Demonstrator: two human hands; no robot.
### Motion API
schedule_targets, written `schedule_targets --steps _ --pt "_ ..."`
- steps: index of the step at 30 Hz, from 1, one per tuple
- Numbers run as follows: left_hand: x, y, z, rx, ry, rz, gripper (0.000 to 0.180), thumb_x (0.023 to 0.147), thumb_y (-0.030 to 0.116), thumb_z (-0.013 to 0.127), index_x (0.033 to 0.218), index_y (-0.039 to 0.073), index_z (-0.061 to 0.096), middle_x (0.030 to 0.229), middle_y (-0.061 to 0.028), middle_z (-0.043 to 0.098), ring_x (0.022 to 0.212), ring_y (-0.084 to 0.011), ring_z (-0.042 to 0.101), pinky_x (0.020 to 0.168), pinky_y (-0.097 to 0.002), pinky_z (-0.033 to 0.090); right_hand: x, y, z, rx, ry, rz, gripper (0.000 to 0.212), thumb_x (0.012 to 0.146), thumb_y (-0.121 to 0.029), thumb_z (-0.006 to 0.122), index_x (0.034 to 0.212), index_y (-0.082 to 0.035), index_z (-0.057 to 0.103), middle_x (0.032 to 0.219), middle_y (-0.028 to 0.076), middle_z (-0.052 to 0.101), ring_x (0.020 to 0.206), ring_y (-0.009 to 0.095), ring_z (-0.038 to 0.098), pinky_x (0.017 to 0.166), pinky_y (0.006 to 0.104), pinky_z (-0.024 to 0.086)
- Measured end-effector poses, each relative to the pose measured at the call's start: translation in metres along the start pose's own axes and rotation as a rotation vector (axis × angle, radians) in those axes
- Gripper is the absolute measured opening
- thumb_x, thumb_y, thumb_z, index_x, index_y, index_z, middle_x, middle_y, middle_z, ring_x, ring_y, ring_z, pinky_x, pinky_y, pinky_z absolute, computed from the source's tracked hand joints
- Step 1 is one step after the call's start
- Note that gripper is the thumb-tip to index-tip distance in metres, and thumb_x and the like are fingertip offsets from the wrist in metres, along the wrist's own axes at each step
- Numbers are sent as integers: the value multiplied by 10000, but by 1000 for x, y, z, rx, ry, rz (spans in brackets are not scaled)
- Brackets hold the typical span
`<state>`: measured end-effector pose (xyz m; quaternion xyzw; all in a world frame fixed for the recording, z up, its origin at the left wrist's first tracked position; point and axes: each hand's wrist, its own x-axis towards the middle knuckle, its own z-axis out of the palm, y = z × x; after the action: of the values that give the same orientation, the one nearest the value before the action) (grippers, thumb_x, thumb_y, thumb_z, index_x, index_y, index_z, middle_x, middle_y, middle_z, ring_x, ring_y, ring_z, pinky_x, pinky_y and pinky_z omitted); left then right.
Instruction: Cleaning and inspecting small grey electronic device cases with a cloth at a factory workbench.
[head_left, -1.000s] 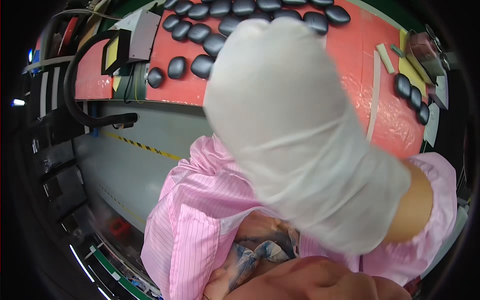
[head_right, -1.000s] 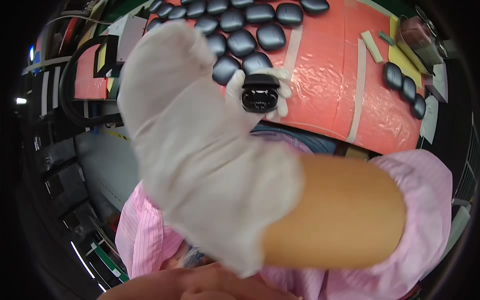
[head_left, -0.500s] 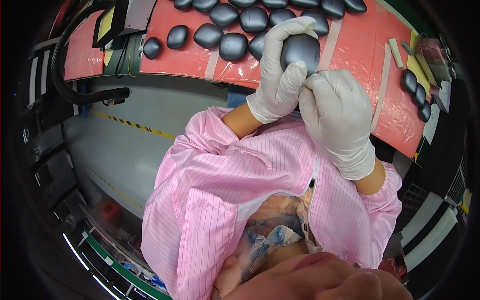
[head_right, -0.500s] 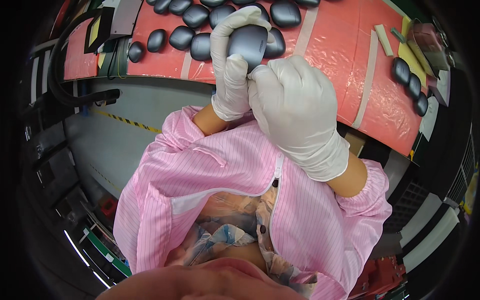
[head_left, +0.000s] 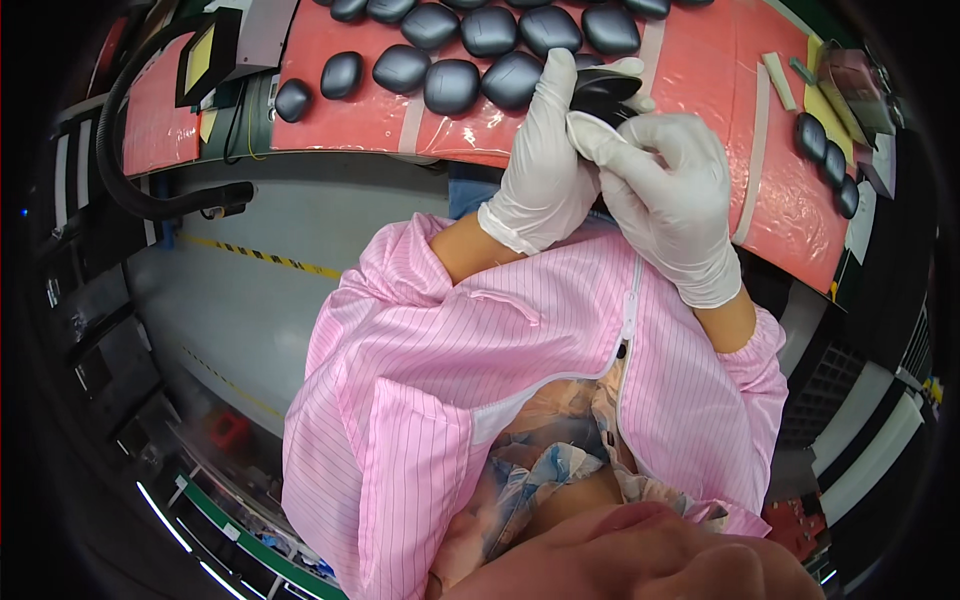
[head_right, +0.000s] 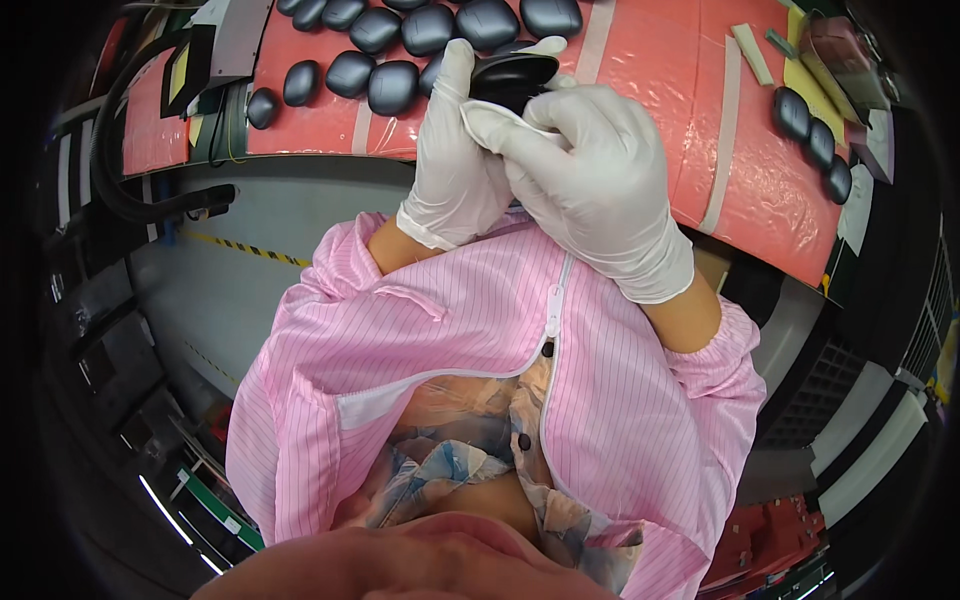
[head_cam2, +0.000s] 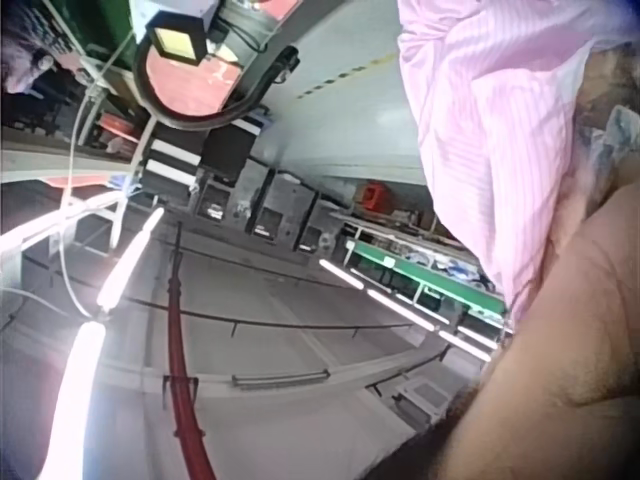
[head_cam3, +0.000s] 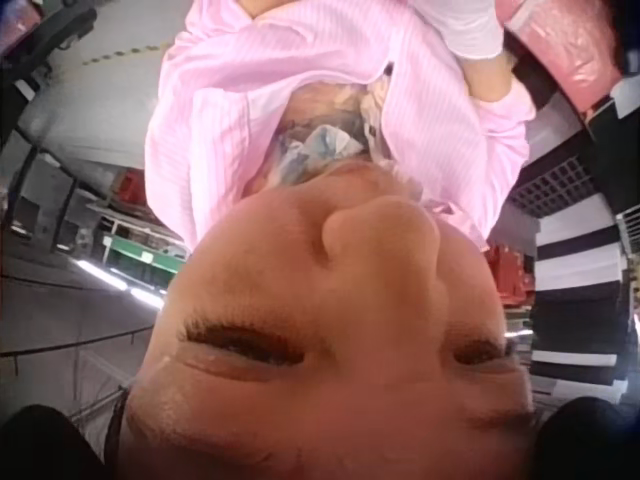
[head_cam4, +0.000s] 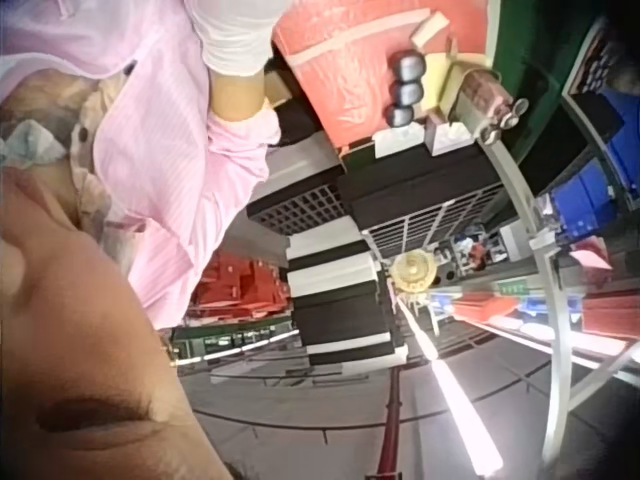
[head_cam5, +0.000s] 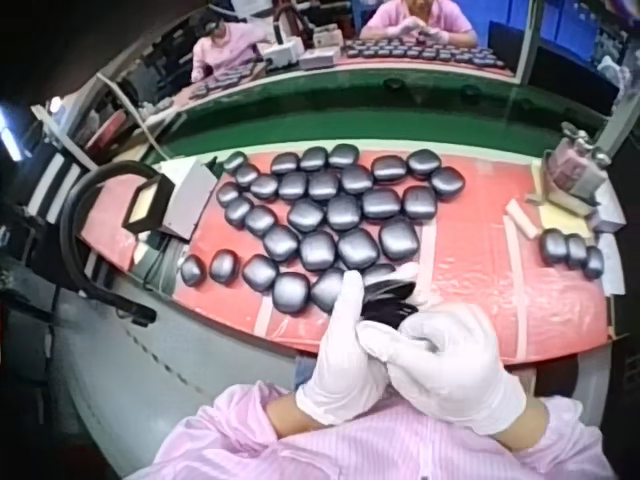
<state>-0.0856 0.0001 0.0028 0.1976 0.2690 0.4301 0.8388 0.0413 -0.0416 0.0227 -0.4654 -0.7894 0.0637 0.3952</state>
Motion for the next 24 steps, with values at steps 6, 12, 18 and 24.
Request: schedule_targets --steps 6,12,18,24 --pt "-1 2 1 60 -11 -24 633 981 584 329 1187 31 557 947 -66 622 795 -138 582 611 -262 449 -34 12 -5 44 244 224 302 731 68 664 1006 -49 704 835 53 638 749 197 599 642 304 477" --pt "-2 -2 -1 26 14 -14 623 978 589 333 1147 36 564 937 -56 624 809 -129 577 627 -260 454 -26 0 -1 95 200 281 251 796 112 641 1015 -9 671 890 81 624 775 191 599 654 280 472" --pt "-2 -2 -4 78 -25 -144 645 1000 551 291 1247 12 543 1028 -123 650 926 -190 621 862 -334 527 -16 -12 2 -37 65 81 238 684 52 700 902 -42 684 775 66 607 743 233 583 676 331 472" --pt "0 -11 -7 45 -37 -208 668 965 628 278 1102 37 558 868 -45 619 752 -131 586 573 -263 441 -30 1 -11 31 52 265 176 734 46 628 875 -43 687 738 50 611 697 223 575 624 328 459"
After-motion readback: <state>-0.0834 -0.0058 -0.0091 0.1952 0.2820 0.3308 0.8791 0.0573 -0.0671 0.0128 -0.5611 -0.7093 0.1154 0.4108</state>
